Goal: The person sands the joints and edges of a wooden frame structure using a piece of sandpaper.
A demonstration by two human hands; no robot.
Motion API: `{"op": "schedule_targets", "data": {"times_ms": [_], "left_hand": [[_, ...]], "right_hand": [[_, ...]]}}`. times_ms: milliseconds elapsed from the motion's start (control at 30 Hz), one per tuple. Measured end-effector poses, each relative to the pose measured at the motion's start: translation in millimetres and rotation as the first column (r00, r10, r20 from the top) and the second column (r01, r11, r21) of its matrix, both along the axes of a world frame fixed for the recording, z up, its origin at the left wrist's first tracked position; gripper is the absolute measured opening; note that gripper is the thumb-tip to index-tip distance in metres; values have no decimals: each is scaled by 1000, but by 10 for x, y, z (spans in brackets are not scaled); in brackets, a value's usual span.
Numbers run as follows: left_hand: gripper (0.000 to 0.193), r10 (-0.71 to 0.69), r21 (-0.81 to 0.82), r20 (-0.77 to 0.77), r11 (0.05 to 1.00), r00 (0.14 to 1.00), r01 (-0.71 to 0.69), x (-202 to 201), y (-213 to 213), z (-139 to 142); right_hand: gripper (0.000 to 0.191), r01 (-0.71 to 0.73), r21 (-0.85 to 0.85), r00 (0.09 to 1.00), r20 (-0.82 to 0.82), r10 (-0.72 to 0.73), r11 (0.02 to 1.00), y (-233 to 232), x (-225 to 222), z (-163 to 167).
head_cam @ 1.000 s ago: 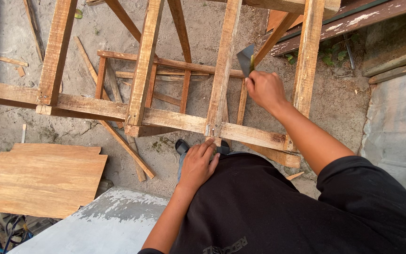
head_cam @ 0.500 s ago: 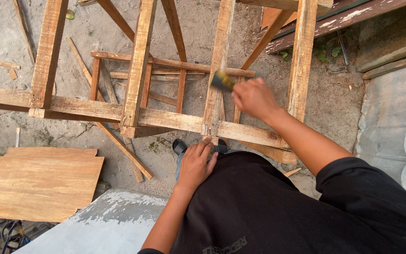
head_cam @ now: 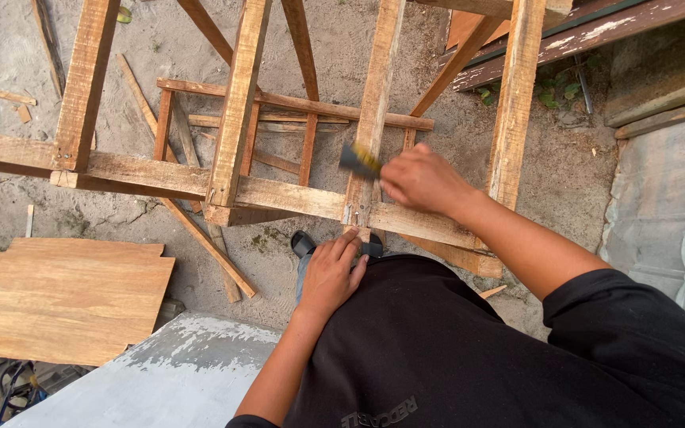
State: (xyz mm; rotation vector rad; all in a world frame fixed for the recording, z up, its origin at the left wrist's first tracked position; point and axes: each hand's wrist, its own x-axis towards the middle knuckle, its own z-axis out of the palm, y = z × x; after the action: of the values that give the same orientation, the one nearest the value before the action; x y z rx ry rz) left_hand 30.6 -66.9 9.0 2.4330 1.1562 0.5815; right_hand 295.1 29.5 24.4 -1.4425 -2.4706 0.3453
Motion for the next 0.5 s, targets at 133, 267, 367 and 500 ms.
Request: {"op": "schedule_targets", "data": {"times_ms": [133, 267, 367, 500], "left_hand": [[32, 0, -14, -5, 1000, 1000, 0, 7, 13, -9], [31, 9, 2, 5, 1000, 1000, -9, 7, 18, -9], [31, -2, -15, 7, 1000, 1000, 2, 18, 16, -7], [30, 10, 12, 34, 1000, 999, -10, 35, 19, -1]], "right_hand": [[22, 98, 39, 983, 150, -103, 994, -26, -13, 30], [24, -15, -138, 999, 31, 19, 990, -40, 26, 30], [21, -50, -174, 996, 65, 62, 983, 6, 60, 58], [22, 151, 9, 981, 119, -151, 988, 101, 67, 133]]}}
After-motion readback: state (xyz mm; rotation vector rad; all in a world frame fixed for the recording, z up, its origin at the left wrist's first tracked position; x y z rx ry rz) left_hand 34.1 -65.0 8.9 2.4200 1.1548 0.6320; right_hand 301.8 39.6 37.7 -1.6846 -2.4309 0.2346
